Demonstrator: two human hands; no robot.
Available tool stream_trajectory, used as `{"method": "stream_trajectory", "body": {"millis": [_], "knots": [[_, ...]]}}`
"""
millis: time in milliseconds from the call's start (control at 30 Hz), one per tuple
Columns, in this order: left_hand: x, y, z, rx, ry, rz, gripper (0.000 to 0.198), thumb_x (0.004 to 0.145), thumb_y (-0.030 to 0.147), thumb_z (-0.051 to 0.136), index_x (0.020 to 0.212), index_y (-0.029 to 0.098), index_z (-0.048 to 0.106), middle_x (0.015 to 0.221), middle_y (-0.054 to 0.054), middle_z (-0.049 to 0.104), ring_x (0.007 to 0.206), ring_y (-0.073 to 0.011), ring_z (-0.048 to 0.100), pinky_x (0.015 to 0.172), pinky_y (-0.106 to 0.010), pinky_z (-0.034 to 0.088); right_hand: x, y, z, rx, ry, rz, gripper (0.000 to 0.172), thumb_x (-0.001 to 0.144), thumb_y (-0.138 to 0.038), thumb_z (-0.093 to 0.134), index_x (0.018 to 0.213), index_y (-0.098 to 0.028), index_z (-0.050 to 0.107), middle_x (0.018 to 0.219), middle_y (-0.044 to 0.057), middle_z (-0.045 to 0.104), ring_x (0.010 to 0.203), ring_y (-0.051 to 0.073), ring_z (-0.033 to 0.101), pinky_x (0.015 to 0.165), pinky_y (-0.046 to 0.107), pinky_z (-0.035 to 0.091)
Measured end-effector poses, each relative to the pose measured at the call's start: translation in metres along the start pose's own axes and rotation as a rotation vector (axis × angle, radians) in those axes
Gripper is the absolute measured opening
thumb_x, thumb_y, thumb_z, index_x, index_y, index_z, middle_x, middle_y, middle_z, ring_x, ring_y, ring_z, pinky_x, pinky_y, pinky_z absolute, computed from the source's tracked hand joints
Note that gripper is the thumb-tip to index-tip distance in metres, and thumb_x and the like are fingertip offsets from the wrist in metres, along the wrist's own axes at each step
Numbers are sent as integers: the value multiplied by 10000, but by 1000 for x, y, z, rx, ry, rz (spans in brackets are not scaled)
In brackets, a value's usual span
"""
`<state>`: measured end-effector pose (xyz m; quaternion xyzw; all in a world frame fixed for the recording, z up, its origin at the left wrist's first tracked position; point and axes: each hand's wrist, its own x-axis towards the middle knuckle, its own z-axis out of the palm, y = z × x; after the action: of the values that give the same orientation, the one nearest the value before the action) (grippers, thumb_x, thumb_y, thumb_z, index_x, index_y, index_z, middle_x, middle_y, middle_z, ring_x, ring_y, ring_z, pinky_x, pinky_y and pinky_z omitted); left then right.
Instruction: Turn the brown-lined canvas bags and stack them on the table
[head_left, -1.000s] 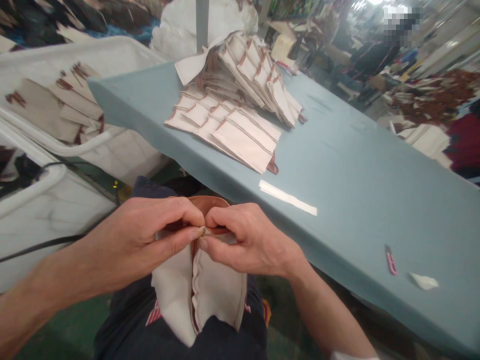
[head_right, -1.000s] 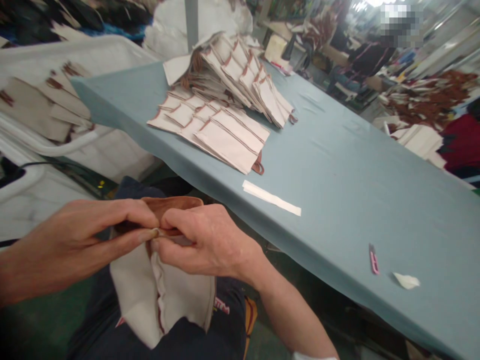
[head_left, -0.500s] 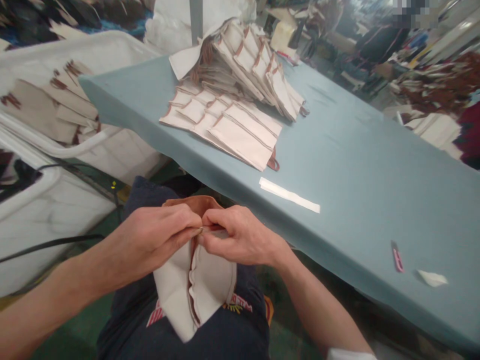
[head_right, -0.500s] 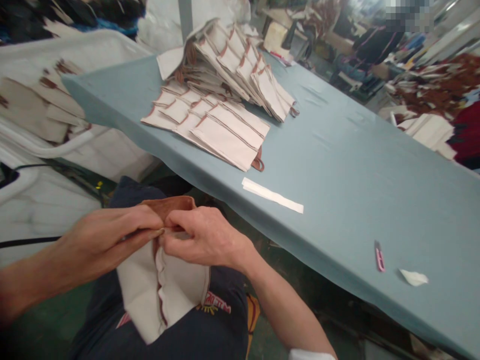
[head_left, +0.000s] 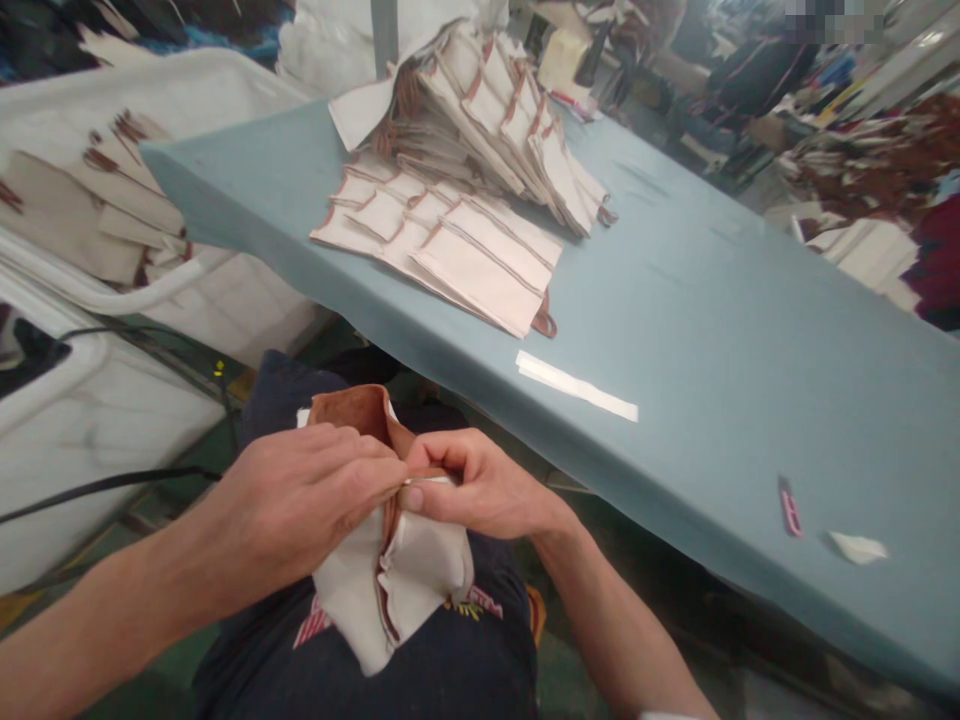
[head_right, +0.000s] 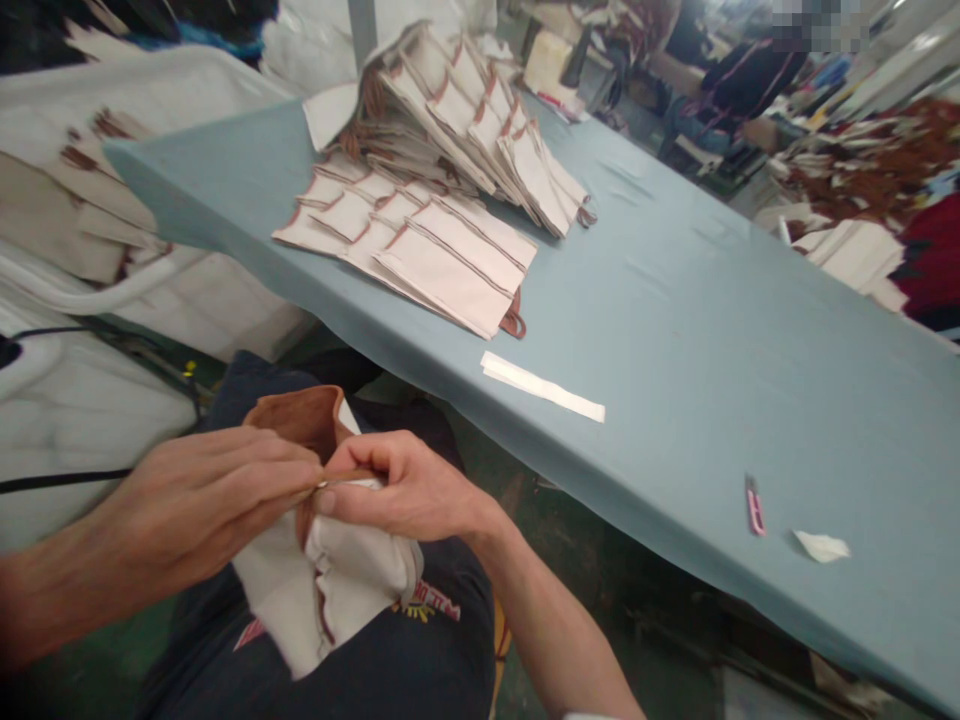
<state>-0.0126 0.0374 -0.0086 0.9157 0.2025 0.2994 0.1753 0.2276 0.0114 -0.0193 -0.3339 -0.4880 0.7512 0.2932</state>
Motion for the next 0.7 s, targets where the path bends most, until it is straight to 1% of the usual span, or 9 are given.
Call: {"method": "stream_trajectory", "body": {"millis": [100, 167, 267, 367, 433, 500, 567, 700], "knots": [[-5, 6, 2, 40, 45, 25, 216, 1202, 183, 461, 1177, 243, 668, 1012, -41, 821, 869, -211, 777, 807, -357, 571, -1, 0, 0, 41, 24, 5, 545, 816, -606, 993, 836, -188, 644, 688, -101, 427, 622, 80, 312, 554, 235, 266], [-10, 9, 6, 64, 71, 1, 184, 1183, 195, 507, 1249, 239, 673, 1075, -59, 828, 929, -237, 783, 871, -388, 580, -1, 1, 1, 57, 55, 28, 555, 793, -610, 1008, 852, -181, 661, 687, -100, 450, 620, 79, 323, 550, 233, 268], [-19, 10, 13, 79, 78, -38, 241, 1166, 186, 519, 1357, 240, 657, 1188, -98, 825, 1070, -279, 785, 1001, -444, 594, -2, 3, 1, 53, 94, 61, 587, 758, -634, 1027, 849, -183, 662, 686, -100, 457, 621, 79, 334, 550, 225, 277], [-26, 10, 20, 95, 76, -56, 299, 1177, 192, 495, 1446, 243, 617, 1274, -126, 806, 1186, -302, 767, 1089, -487, 592, -3, 6, 2, 68, 99, 68, 663, 742, -744, 995, 843, -187, 649, 693, -85, 490, 621, 83, 376, 555, 220, 306], [-30, 10, 25, 102, 80, -55, 336, 1182, 214, 492, 1501, 240, 594, 1320, -139, 795, 1248, -313, 754, 1136, -510, 591, -3, 9, 2, 88, 112, 67, 732, 764, -868, 905, 835, -193, 630, 699, -67, 525, 612, 86, 404, 550, 222, 323], [-34, 10, 30, 106, 86, -59, 367, 1176, 220, 500, 1535, 238, 578, 1372, -150, 785, 1310, -326, 739, 1181, -529, 581, -2, 12, 3, 104, 129, 65, 775, 796, -947, 812, 822, -200, 608, 693, -56, 540, 589, 87, 414, 533, 223, 326], [-38, 9, 34, 108, 94, -67, 378, 1164, 209, 514, 1535, 240, 577, 1409, -158, 777, 1344, -332, 731, 1213, -538, 567, 0, 16, 6, 117, 142, 65, 760, 808, -930, 821, 810, -203, 596, 683, -58, 537, 569, 83, 407, 519, 220, 326], [-45, 7, 37, 76, 113, -86, 390, 1135, 167, 541, 1514, 244, 594, 1428, -168, 777, 1330, -332, 743, 1202, -545, 577, 3, 16, 10, 134, 150, 62, 682, 789, -784, 944, 792, -203, 588, 687, -68, 531, 570, 75, 395, 522, 213, 328]]}}
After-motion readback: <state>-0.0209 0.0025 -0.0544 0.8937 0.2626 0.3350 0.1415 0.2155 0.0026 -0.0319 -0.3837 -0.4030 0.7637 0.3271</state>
